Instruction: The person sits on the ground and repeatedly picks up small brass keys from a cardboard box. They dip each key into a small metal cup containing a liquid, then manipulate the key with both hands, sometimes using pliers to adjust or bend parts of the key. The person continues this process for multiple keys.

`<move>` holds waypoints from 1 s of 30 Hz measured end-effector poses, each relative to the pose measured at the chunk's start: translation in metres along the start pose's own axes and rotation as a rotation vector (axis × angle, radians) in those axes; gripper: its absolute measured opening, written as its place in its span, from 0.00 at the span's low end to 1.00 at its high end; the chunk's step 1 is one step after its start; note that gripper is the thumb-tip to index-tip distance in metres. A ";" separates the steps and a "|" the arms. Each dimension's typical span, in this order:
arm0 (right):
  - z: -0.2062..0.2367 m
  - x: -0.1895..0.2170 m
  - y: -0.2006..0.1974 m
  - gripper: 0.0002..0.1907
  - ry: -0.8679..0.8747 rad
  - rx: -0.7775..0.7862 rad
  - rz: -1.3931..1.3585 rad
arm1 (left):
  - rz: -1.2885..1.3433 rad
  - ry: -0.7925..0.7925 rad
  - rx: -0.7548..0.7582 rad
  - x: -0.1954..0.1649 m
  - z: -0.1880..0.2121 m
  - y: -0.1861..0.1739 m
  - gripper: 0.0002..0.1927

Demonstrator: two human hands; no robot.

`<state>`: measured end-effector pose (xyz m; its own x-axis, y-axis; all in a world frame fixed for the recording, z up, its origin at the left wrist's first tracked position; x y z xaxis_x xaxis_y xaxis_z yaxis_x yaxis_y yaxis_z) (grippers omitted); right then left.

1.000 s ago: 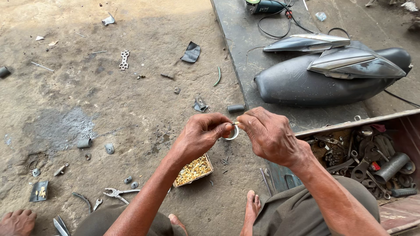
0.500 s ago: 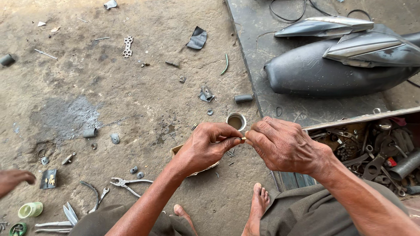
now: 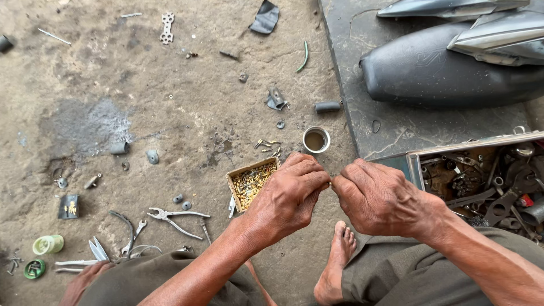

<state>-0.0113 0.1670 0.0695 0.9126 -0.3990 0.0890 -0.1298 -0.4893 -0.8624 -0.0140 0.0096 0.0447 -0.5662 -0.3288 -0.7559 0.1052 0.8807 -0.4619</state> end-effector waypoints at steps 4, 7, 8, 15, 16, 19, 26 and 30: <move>0.010 -0.001 0.016 0.07 0.166 0.000 -0.079 | -0.134 0.088 -0.041 0.000 0.014 0.007 0.15; 0.012 -0.001 0.022 0.06 0.346 -0.107 -0.206 | -0.204 0.167 -0.065 0.000 0.015 0.006 0.16; 0.014 -0.004 0.026 0.04 0.451 -0.116 -0.291 | -0.218 0.173 -0.061 0.000 0.015 0.005 0.16; 0.032 -0.014 0.056 0.12 1.108 -0.101 -0.894 | -0.378 0.356 0.056 0.003 0.021 0.006 0.19; 0.033 -0.016 0.058 0.15 1.183 -0.087 -0.992 | -0.379 0.358 0.057 0.004 0.019 0.006 0.18; 0.030 -0.026 0.068 0.11 1.557 -0.216 -1.522 | -0.397 0.367 0.021 0.002 0.006 0.000 0.17; -0.023 -0.028 0.002 0.08 0.495 -0.254 -0.315 | -0.091 0.093 -0.191 0.005 -0.027 -0.032 0.09; -0.025 -0.016 -0.011 0.12 0.222 -0.264 -0.095 | -0.011 0.037 -0.155 0.006 -0.022 -0.027 0.08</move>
Point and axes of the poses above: each hand's wrist, its own z-axis away from the middle knuckle, its own y-axis out of the palm, x = y × z, the point moved 5 cm from there along -z, towards the middle knuckle, and after that the axes turned 9 degrees about -x, right-handed, at the moved point
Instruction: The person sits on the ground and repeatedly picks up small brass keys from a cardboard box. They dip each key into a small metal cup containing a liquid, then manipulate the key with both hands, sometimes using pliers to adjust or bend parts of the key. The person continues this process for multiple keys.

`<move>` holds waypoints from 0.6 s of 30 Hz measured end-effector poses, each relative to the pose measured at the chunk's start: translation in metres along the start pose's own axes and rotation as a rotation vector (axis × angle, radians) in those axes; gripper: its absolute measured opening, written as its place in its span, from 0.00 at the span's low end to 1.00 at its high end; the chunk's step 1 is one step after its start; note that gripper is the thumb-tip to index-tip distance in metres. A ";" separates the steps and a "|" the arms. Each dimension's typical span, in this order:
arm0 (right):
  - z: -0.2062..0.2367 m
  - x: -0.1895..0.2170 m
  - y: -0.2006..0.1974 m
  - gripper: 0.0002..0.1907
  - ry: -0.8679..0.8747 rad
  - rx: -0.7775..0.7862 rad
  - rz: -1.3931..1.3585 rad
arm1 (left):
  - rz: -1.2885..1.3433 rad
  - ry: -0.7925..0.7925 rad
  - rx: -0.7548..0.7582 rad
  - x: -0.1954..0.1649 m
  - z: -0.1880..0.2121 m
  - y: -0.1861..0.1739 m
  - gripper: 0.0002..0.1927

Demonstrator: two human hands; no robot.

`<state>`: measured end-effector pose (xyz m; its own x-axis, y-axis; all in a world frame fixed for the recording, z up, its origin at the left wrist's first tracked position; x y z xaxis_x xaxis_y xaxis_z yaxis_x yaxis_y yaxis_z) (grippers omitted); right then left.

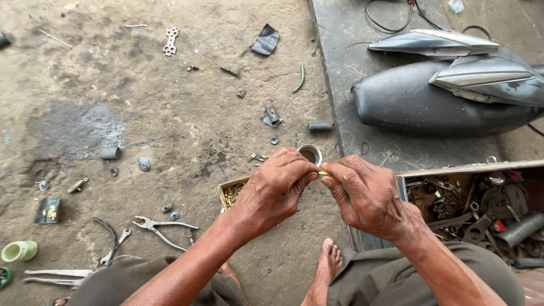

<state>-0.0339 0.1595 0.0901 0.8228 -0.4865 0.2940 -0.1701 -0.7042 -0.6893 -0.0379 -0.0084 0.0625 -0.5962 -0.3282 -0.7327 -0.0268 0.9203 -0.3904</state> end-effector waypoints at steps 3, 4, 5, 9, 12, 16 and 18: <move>0.001 -0.005 0.000 0.10 0.011 0.004 -0.018 | 0.050 -0.068 -0.005 0.001 0.002 0.000 0.09; 0.001 -0.007 0.000 0.09 0.032 0.000 -0.038 | 0.058 -0.087 -0.003 0.001 0.002 0.000 0.09; 0.002 -0.009 0.000 0.07 0.076 0.013 -0.062 | 0.067 -0.103 -0.002 0.000 0.001 -0.001 0.09; 0.006 -0.015 0.004 0.05 0.271 0.059 -0.160 | 0.094 -0.132 -0.096 -0.005 0.000 -0.006 0.10; 0.010 -0.017 0.005 0.06 0.422 0.083 -0.228 | 0.037 -0.078 -0.142 -0.011 0.000 -0.005 0.09; 0.002 -0.010 0.000 0.06 0.300 0.028 -0.144 | 0.122 -0.255 -0.163 -0.006 0.001 -0.004 0.08; -0.004 -0.005 -0.002 0.05 0.215 -0.010 -0.131 | 0.173 -0.286 -0.180 -0.006 -0.001 -0.004 0.07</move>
Point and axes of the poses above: each hand's wrist, its own z-axis away from the middle knuckle, its own y-axis out of the palm, x = y × z, the point moved 5 cm from there along -z, towards the middle knuckle, and after that the axes turned 9 degrees about -x, right-handed, at the moved point
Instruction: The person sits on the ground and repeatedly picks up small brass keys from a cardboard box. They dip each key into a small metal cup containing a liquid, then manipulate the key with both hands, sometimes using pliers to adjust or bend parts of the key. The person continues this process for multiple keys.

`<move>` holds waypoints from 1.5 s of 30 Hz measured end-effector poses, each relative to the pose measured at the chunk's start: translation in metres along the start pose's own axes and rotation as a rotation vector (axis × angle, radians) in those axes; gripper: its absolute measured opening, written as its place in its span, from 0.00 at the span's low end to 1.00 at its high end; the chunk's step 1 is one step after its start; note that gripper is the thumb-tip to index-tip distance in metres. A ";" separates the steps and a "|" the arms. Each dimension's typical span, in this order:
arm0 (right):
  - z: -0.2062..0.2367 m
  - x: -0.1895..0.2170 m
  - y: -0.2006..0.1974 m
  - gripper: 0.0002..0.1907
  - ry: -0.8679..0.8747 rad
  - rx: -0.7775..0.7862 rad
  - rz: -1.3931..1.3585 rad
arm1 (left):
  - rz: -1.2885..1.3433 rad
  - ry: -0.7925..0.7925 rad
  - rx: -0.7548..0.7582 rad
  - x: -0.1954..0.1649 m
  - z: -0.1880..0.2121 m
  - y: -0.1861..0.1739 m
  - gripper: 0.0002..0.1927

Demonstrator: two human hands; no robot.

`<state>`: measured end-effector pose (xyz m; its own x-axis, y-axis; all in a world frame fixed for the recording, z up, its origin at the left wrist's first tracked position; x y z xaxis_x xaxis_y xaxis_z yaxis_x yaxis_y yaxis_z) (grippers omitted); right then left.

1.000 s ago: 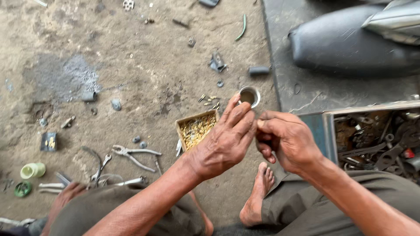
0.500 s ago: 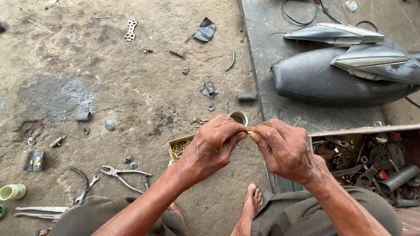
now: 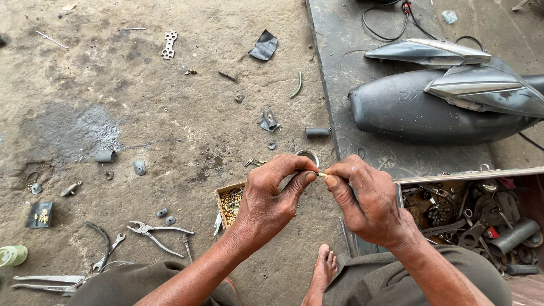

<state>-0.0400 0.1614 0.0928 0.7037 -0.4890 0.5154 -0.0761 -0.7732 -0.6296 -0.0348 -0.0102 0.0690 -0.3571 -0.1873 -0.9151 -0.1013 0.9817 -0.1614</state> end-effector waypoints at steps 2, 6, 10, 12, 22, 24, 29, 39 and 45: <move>-0.003 0.004 -0.001 0.05 -0.044 -0.025 0.016 | 0.093 -0.194 0.026 0.006 0.001 0.004 0.07; -0.006 0.006 -0.001 0.04 -0.026 -0.036 0.009 | 0.130 -0.316 0.012 0.009 0.003 0.009 0.08; -0.003 0.004 0.003 0.01 0.023 -0.035 0.014 | 0.231 -0.279 -0.012 0.010 0.006 0.014 0.07; -0.003 0.002 0.007 0.01 0.049 -0.030 -0.013 | 0.230 -0.278 -0.019 0.012 0.007 0.017 0.07; 0.002 -0.009 0.024 0.02 0.129 -0.044 -0.060 | 0.186 -0.207 -0.086 0.016 0.008 0.018 0.07; 0.001 -0.015 0.027 0.03 0.154 -0.051 -0.039 | 0.153 -0.107 -0.111 0.014 0.004 0.019 0.07; -0.010 -0.023 0.032 0.07 0.322 -0.058 -0.124 | 0.117 -0.166 -0.126 0.012 -0.008 0.013 0.06; -0.035 -0.045 0.018 0.13 0.729 -0.045 -0.612 | 0.441 -0.316 -0.053 0.021 -0.027 0.000 0.15; -0.038 -0.043 0.020 0.14 0.795 -0.005 -0.566 | 0.409 -0.315 -0.058 0.023 -0.025 -0.001 0.13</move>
Point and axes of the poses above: each hand's wrist, its own z-axis away from the middle knuckle, its own y-axis out of the palm, x = y × z, the point moved 5 cm from there along -z, towards the middle knuckle, and after that the axes turned 9 degrees about -x, right-handed, at the moved point
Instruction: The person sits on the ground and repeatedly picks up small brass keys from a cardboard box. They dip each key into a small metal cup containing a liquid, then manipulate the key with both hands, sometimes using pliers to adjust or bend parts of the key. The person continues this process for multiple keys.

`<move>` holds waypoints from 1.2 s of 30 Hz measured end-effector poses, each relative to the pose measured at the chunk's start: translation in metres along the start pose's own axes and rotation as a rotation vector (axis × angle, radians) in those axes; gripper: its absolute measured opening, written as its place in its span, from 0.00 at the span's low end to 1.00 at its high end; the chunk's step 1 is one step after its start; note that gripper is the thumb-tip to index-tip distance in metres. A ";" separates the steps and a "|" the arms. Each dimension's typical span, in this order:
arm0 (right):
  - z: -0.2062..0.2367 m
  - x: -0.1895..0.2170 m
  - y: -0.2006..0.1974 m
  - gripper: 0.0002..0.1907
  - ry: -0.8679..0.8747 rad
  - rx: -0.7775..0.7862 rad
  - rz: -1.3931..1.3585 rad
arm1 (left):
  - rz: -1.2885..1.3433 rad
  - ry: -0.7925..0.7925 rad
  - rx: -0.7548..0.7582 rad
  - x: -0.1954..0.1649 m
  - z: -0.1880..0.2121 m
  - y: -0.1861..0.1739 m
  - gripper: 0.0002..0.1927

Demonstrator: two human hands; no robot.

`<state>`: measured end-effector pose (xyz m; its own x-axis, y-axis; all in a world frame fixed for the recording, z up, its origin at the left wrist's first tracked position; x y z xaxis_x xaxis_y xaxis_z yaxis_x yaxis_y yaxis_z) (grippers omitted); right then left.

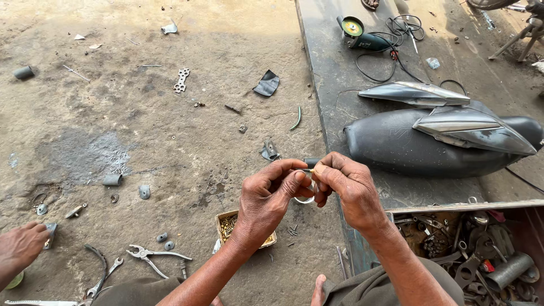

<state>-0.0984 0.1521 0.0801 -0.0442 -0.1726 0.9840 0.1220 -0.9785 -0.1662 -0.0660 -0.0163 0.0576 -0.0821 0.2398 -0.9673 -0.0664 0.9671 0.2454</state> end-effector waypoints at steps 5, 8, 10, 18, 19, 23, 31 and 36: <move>-0.002 0.002 0.002 0.15 -0.035 0.015 0.024 | -0.047 -0.026 -0.052 -0.001 -0.003 -0.001 0.11; -0.003 0.006 0.005 0.15 -0.175 0.024 0.019 | 0.029 -0.057 -0.071 -0.001 -0.005 -0.001 0.11; -0.003 0.011 0.007 0.13 -0.293 0.026 0.034 | 0.064 -0.065 -0.081 -0.001 -0.006 -0.001 0.11; 0.002 0.019 0.012 0.08 -0.570 -0.015 0.297 | 0.088 -0.049 -0.111 -0.004 -0.009 -0.001 0.10; 0.001 0.018 0.012 0.09 -0.601 -0.020 0.321 | 0.027 -0.033 -0.106 -0.004 -0.009 -0.001 0.10; -0.002 0.006 0.010 0.10 -0.563 -0.062 0.316 | -0.180 0.053 -0.083 -0.005 -0.010 -0.003 0.08; 0.003 0.004 0.016 0.10 -0.689 -0.115 0.424 | -0.149 0.063 -0.049 0.005 -0.011 -0.002 0.08; 0.004 0.002 0.025 0.10 -0.713 -0.128 0.444 | -0.108 0.052 -0.109 0.020 -0.007 -0.001 0.09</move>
<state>-0.0913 0.1280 0.0784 0.6225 -0.4730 0.6235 -0.1344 -0.8495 -0.5103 -0.0741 -0.0131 0.0387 -0.1200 0.1279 -0.9845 -0.1852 0.9714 0.1488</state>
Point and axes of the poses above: each hand's wrist, its own z-axis away from the middle knuckle, its own y-axis out of the palm, x = y × z, the point moved 5 cm from there along -z, towards the middle knuckle, and after that the axes turned 9 degrees about -x, right-handed, at the moved point
